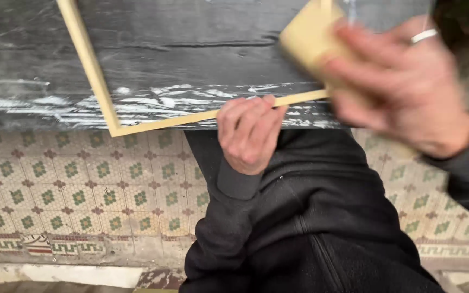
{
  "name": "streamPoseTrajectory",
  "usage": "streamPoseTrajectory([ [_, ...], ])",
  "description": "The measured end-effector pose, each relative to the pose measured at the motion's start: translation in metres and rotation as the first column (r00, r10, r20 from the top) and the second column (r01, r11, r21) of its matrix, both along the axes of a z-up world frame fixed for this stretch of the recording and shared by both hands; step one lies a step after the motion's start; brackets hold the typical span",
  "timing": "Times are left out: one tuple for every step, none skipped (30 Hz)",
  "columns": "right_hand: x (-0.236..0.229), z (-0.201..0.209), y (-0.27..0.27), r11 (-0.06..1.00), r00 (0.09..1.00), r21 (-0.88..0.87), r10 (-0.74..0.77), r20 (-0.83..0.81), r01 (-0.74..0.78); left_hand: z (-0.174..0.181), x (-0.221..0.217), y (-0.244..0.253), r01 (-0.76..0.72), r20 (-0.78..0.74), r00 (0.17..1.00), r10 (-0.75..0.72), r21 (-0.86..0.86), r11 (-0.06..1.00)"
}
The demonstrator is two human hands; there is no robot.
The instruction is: Sanding the corners and edges of a wooden picture frame using a sanding block.
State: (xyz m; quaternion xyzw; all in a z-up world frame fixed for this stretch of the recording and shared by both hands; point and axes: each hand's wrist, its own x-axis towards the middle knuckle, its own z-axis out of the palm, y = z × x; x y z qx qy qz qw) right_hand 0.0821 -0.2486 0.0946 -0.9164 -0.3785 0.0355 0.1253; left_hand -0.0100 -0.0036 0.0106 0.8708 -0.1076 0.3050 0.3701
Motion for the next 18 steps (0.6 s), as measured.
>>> streamPoseTrajectory([
  [-0.002,-0.007,0.001,0.999,0.999,0.023,0.029,-0.033,-0.029,0.000,0.005,0.001,-0.004,-0.016,1.000,0.005,0.024,1.000],
  [-0.003,-0.013,0.004,0.997,0.996,0.048,0.060,-0.065,-0.057,0.002,0.010,0.004,-0.009,-0.032,0.999,0.010,0.047,0.999],
  [0.000,-0.009,-0.001,0.997,0.996,0.052,0.067,-0.053,-0.065,-0.002,0.011,0.003,-0.017,-0.019,1.000,0.018,0.052,0.998],
  [0.002,-0.004,-0.005,0.985,0.990,0.112,0.134,-0.032,-0.129,-0.005,0.012,0.003,-0.021,0.005,1.000,0.021,0.039,0.999],
  [0.001,-0.002,-0.009,0.965,0.979,0.175,0.201,-0.014,-0.195,-0.008,0.010,0.004,-0.027,0.022,0.999,0.026,0.032,0.999],
  [0.011,-0.004,-0.005,0.961,0.977,0.184,0.211,-0.008,-0.206,-0.006,0.013,0.006,-0.037,0.027,0.999,0.036,0.041,0.998],
  [0.009,-0.002,-0.006,0.988,0.993,0.096,0.118,0.005,-0.118,-0.003,0.008,0.005,-0.036,0.016,0.999,0.036,0.025,0.999],
  [0.008,-0.001,-0.007,1.000,0.999,0.009,0.028,0.026,-0.028,0.001,0.004,0.002,-0.036,0.005,0.999,0.036,0.008,0.999],
  [0.002,-0.003,-0.001,1.000,1.000,0.003,0.018,0.021,-0.018,0.000,0.003,0.002,-0.026,0.000,1.000,0.026,0.003,1.000],
  [-0.003,-0.004,0.005,0.991,0.996,0.100,0.083,0.015,-0.084,0.000,0.003,0.002,-0.011,-0.015,1.000,0.011,0.020,1.000],
  [0.001,-0.006,0.015,0.965,0.986,0.203,0.161,0.035,-0.164,-0.001,0.009,0.005,-0.011,-0.011,1.000,0.011,0.046,0.999],
  [0.002,-0.004,0.006,0.964,0.985,0.202,0.165,0.049,-0.171,-0.005,0.011,0.003,-0.015,0.004,1.000,0.015,0.047,0.999],
  [0.003,-0.005,-0.002,0.968,0.983,0.178,0.181,-0.014,-0.175,-0.008,0.011,0.004,-0.026,0.012,1.000,0.025,0.039,0.999],
  [0.004,-0.006,-0.011,0.971,0.978,0.153,0.195,-0.078,-0.182,-0.012,0.010,0.004,-0.036,0.021,0.999,0.036,0.030,0.999],
  [0.009,-0.007,-0.007,0.970,0.976,0.158,0.198,-0.088,-0.182,-0.008,0.008,0.006,-0.038,0.009,0.999,0.038,0.033,0.999],
  [0.014,-0.009,-0.006,0.981,0.987,0.144,0.141,-0.079,-0.128,-0.004,0.007,0.006,-0.036,0.004,0.999,0.036,0.031,0.999],
  [0.013,-0.008,-0.008,0.992,0.995,0.117,0.066,-0.076,-0.057,-0.001,0.004,0.003,-0.018,-0.007,1.000,0.018,0.016,1.000],
  [0.002,-0.011,-0.006,0.993,0.994,0.108,0.051,-0.093,-0.041,0.000,-0.002,0.002,-0.003,-0.024,1.000,0.004,0.005,1.000],
])
